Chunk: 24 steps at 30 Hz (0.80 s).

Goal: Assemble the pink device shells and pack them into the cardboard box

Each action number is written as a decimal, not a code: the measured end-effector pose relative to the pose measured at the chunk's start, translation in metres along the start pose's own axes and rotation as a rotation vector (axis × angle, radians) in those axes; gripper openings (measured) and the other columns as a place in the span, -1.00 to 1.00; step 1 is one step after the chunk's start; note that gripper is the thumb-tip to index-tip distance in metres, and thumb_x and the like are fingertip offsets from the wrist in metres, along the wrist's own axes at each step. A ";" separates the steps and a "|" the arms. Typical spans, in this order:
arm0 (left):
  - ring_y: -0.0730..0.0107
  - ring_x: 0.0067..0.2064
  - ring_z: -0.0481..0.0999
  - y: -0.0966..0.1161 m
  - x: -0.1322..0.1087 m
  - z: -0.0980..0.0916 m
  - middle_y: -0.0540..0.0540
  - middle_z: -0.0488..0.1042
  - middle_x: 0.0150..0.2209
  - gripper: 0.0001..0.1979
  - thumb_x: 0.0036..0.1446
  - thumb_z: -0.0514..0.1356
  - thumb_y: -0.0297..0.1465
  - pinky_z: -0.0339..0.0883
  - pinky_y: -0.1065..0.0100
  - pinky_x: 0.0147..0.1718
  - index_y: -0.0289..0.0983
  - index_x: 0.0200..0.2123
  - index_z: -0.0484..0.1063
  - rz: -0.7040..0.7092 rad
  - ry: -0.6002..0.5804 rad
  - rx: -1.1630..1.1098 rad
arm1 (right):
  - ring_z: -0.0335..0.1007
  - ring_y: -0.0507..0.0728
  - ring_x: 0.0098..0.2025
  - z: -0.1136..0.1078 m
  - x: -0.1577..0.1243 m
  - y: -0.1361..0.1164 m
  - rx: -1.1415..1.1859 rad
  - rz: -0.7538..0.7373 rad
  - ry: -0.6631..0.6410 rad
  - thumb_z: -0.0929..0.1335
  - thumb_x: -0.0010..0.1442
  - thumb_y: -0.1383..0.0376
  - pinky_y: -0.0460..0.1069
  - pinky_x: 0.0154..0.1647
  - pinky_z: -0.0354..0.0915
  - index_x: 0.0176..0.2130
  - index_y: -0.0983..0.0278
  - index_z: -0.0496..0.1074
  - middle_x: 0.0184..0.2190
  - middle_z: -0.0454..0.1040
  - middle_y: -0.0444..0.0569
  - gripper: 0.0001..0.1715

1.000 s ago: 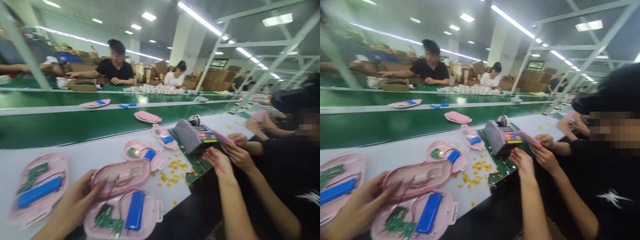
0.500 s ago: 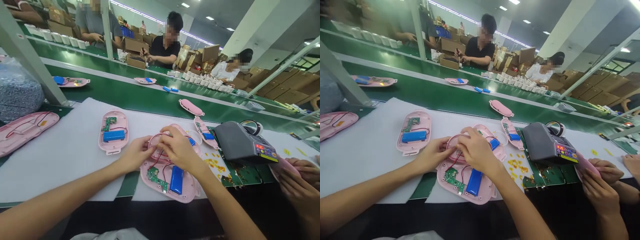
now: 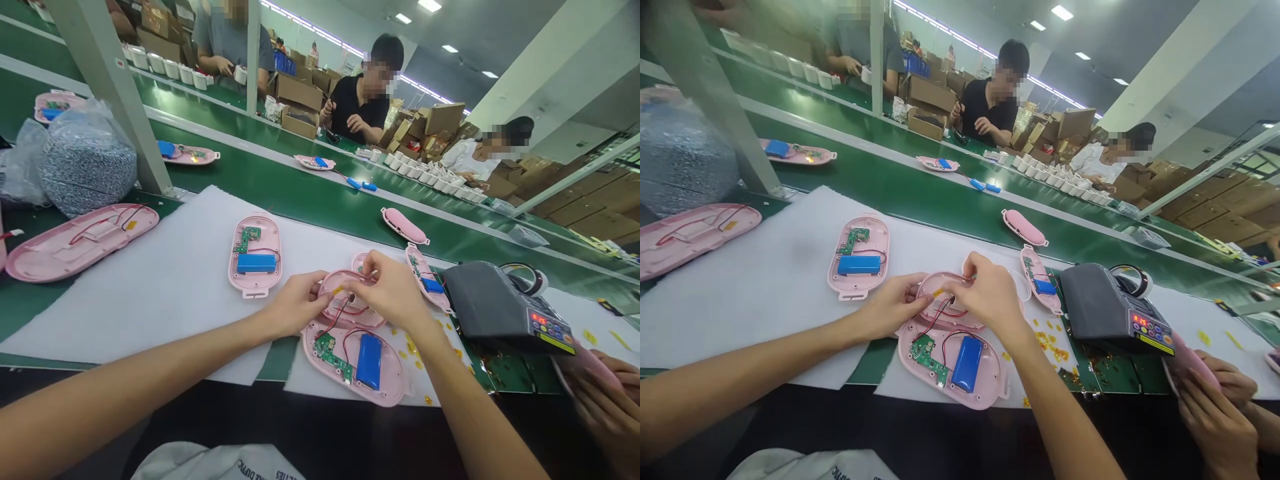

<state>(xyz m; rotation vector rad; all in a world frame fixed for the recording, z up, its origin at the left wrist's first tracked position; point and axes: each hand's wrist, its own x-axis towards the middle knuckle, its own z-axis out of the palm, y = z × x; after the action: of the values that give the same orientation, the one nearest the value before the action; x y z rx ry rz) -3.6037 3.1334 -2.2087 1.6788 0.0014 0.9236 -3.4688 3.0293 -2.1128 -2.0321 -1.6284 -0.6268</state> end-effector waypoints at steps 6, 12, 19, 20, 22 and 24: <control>0.27 -0.17 0.50 0.002 -0.003 0.000 -0.07 0.51 -0.22 -0.77 0.24 0.13 -0.24 0.40 0.33 -0.16 -0.28 -0.17 0.39 0.150 0.027 0.181 | 0.45 0.08 -0.41 -0.009 -0.004 0.004 0.188 -0.161 -0.030 0.41 0.07 0.27 -0.04 -0.37 0.27 -0.45 0.22 0.48 -0.47 0.53 -0.14 -0.91; 0.15 0.15 0.38 0.012 -0.013 -0.017 -0.24 0.42 0.10 -0.58 0.19 -0.04 -0.53 0.23 0.14 0.17 -0.30 0.11 0.30 0.476 -0.474 0.610 | 0.39 0.05 -0.48 0.002 -0.078 0.006 -0.068 -0.594 0.207 0.36 0.20 0.25 -0.06 -0.47 0.24 -0.31 0.20 0.46 -0.45 0.49 -0.11 -0.92; -0.03 0.35 0.07 0.048 -0.001 -0.054 -0.35 0.05 0.34 -0.25 -0.02 0.17 -0.37 -0.01 -0.02 0.32 -0.41 0.28 0.13 0.389 -0.553 0.921 | 0.43 0.43 -0.03 0.047 -0.117 0.036 -0.333 -0.537 0.126 0.48 -0.13 -0.02 0.17 -0.14 0.39 0.29 0.27 0.13 0.07 0.41 0.23 0.12; 0.04 0.33 0.12 0.053 0.004 -0.068 -0.28 0.11 0.32 -0.31 0.01 0.13 -0.38 0.02 0.01 0.31 -0.35 0.26 0.16 0.355 -0.430 0.929 | 0.44 0.38 -0.05 0.047 -0.117 0.039 -0.296 -0.526 0.073 0.48 -0.12 0.03 0.14 -0.14 0.40 0.29 0.24 0.12 0.05 0.43 0.18 0.09; 0.11 0.27 0.21 0.057 0.018 -0.103 -0.22 0.24 0.25 -0.43 0.08 0.04 -0.37 0.08 0.03 0.28 -0.29 0.20 0.24 0.252 -0.110 0.990 | 0.45 0.30 -0.07 0.040 -0.110 0.042 -0.228 -0.516 0.024 0.47 -0.09 0.13 0.08 -0.15 0.40 0.29 0.16 0.12 0.04 0.43 0.10 0.01; 0.03 0.24 0.22 0.055 0.033 -0.138 -0.29 0.27 0.21 -0.44 0.14 0.01 -0.28 0.08 -0.04 0.26 -0.36 0.18 0.24 0.102 0.164 1.078 | 0.43 0.30 -0.05 0.026 -0.083 0.037 -0.194 -0.477 0.063 0.44 -0.05 0.14 0.08 -0.14 0.39 0.30 0.12 0.12 0.05 0.42 0.09 -0.03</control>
<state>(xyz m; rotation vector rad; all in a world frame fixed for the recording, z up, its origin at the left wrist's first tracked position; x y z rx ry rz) -3.6840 3.2431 -2.1409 2.5826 0.6264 1.2390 -3.4469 2.9736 -2.1865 -1.7259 -2.1000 -1.0373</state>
